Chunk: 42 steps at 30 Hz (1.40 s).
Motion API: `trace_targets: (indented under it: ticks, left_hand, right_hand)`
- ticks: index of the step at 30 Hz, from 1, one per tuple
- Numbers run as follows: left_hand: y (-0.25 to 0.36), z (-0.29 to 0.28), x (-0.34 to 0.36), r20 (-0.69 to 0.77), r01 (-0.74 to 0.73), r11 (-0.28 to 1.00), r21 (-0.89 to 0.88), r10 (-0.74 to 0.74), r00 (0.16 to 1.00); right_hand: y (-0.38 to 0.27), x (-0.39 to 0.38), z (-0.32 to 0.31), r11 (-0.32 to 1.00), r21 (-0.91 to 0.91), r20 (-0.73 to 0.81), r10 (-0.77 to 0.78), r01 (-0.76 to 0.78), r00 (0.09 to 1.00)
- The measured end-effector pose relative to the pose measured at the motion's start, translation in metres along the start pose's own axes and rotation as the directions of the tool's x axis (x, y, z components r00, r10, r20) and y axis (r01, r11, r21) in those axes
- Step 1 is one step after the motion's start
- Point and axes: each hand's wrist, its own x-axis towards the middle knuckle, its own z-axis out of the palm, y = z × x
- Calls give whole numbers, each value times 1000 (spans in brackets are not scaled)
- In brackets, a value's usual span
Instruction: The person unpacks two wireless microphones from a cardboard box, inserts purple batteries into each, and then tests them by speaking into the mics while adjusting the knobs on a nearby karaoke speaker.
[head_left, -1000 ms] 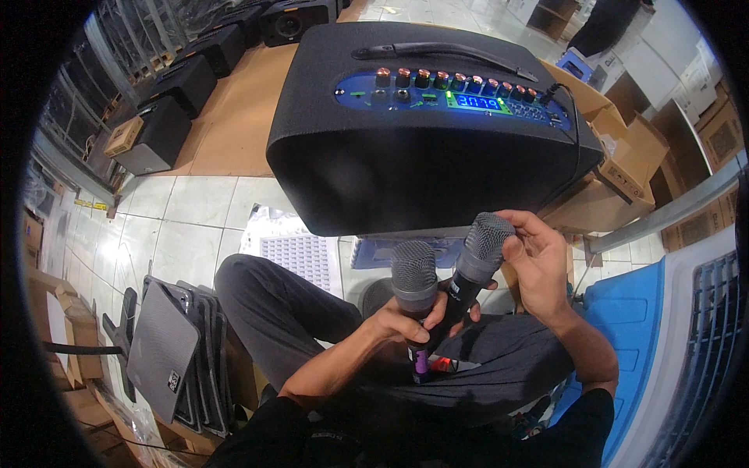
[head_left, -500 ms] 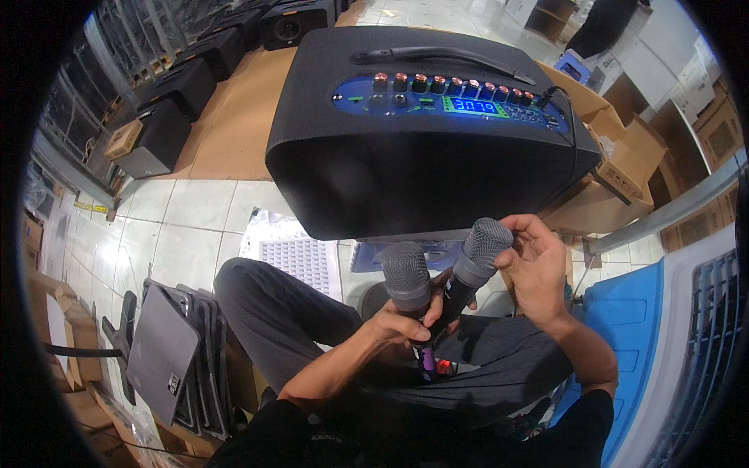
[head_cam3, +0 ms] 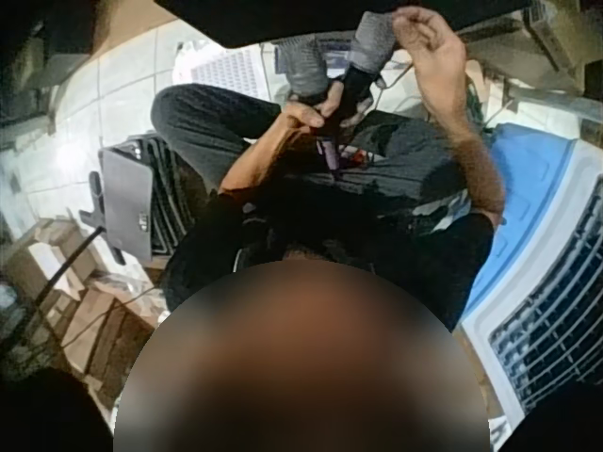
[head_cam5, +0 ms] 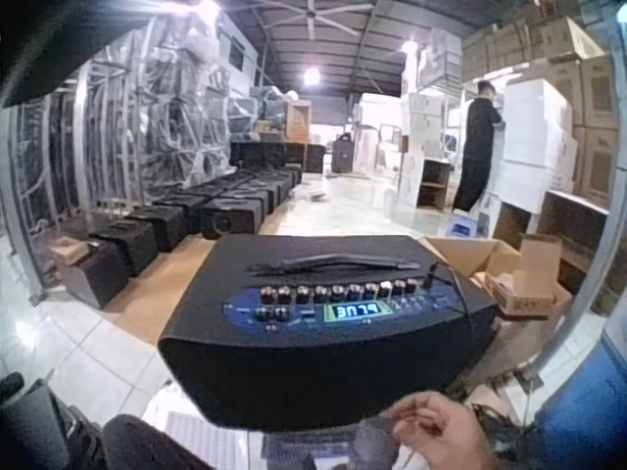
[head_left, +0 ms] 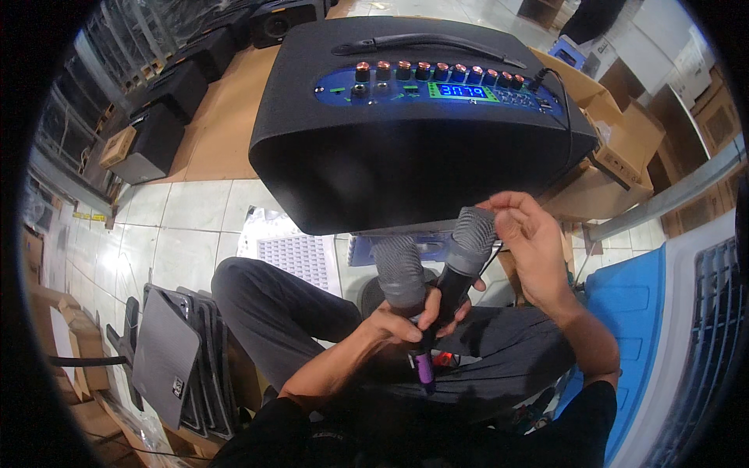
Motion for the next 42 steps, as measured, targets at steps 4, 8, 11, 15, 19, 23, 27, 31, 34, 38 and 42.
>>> trace_targets:
  ticks: [4, 8, 11, 15, 19, 23, 27, 31, 34, 38, 42]
  left_hand:
    - [-2, 6, 2, 33, -120, 972, -202, 130, 991]
    - [-3, 12, -1, -4, -152, 905, -397, 164, 986]
    - [-3, 12, -2, 6, -131, 894, -429, 148, 989]
    - [-6, 9, -1, 43, -91, 866, -491, 129, 991]
    - [-7, 9, 1, 54, -91, 874, -477, 132, 990]
    - [-1, 10, -2, -101, -120, 955, -272, 95, 990]
    - [5, 10, -7, -278, 35, 996, 78, -12, 960]
    - [3, 12, -5, -276, 68, 986, 155, -23, 961]
    - [1, 17, -4, -246, -52, 998, 37, 60, 967]
    - [3, 18, -2, -205, -81, 983, -165, 46, 978]
    - [4, 17, -2, -172, -87, 973, -216, 49, 984]
  right_hand:
    - [-2, 6, -5, 994, 69, 233, 64, -82, 970]
    - [-2, 5, -4, 998, 54, 336, 18, -39, 942]
    - [-2, 4, -3, 998, 56, 351, 7, -29, 936]
    - [-2, 4, -5, 999, 27, 357, 34, -47, 934]
    - [-2, 3, -5, 999, 4, 315, 47, -50, 948]
    - [-4, -1, -1, 1000, 26, 174, -2, -2, 985]
    - [-8, -5, 4, 993, -113, 12, -23, 24, 1000]
    - [-7, -7, 9, 982, -188, -82, -17, 1, 997]
    - [-4, -5, 6, 978, -201, -56, -69, 57, 996]
    - [1, 0, -2, 994, -108, -44, -25, 21, 999]
    - [3, 3, -5, 994, -104, -10, -40, 39, 999]
